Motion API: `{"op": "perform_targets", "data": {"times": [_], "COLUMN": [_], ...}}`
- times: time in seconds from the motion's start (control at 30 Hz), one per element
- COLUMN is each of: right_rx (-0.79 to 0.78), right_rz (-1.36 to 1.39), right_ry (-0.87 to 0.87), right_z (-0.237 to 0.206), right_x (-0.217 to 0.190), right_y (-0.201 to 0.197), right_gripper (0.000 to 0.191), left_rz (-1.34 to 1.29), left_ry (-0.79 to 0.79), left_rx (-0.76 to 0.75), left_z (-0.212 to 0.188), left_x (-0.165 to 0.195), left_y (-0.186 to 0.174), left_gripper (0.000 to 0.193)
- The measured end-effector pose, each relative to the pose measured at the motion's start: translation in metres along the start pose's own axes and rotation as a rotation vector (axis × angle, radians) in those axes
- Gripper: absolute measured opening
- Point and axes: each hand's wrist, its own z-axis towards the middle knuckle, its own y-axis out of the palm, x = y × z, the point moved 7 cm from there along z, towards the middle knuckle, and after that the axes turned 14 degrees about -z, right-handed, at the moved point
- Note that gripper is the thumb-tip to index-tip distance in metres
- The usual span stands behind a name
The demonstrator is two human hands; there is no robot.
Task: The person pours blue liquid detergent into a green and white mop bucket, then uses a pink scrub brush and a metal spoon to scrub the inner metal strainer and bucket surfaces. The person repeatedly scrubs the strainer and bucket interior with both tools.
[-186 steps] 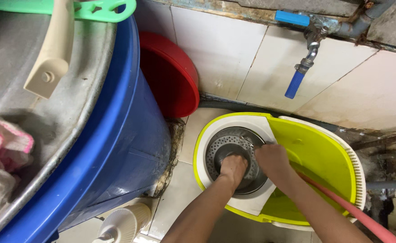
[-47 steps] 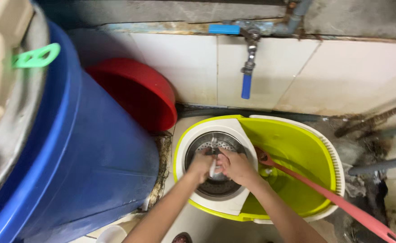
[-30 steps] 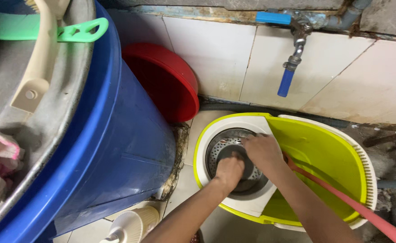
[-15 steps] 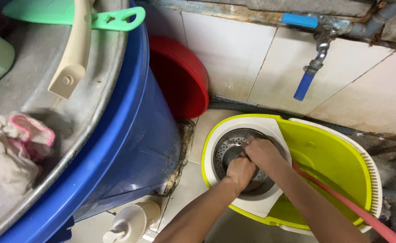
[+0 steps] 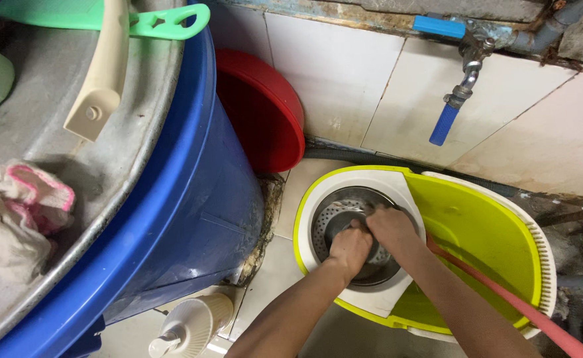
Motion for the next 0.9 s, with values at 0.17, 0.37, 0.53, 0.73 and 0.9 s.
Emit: {"op": "perform_targets", "data": {"times": [0.17, 0.37, 0.53, 0.73, 0.9], "right_rx": [-0.088, -0.102, 0.055, 0.071, 0.077], "right_rz": [0.007, -0.039, -0.077, -0.124, -0.199], "right_ry": [0.088, 0.066, -0.088, -0.085, 0.021], "right_z": [-0.015, -0.021, -0.006, 0.009, -0.010], "right_x": [0.002, -0.002, 0.002, 0.000, 0.014], "right_y": [0.014, 0.006, -0.023, -0.031, -0.027], "right_gripper": [0.015, 0.016, 0.034, 0.042, 0.028], "left_rz": [-0.041, -0.123, 0.082, 0.255, 0.154], "left_ry": [-0.008, -0.189, -0.136, -0.037, -0.040], "left_rx": [0.024, -0.027, -0.245, -0.292, -0.265], "left_z": [0.002, 0.006, 0.008, 0.003, 0.007], "left_x": [0.000, -0.014, -0.001, 0.006, 0.004], "left_y": [-0.004, -0.001, 0.015, 0.017, 0.019], "left_gripper": [0.016, 0.029, 0.028, 0.032, 0.030]}}
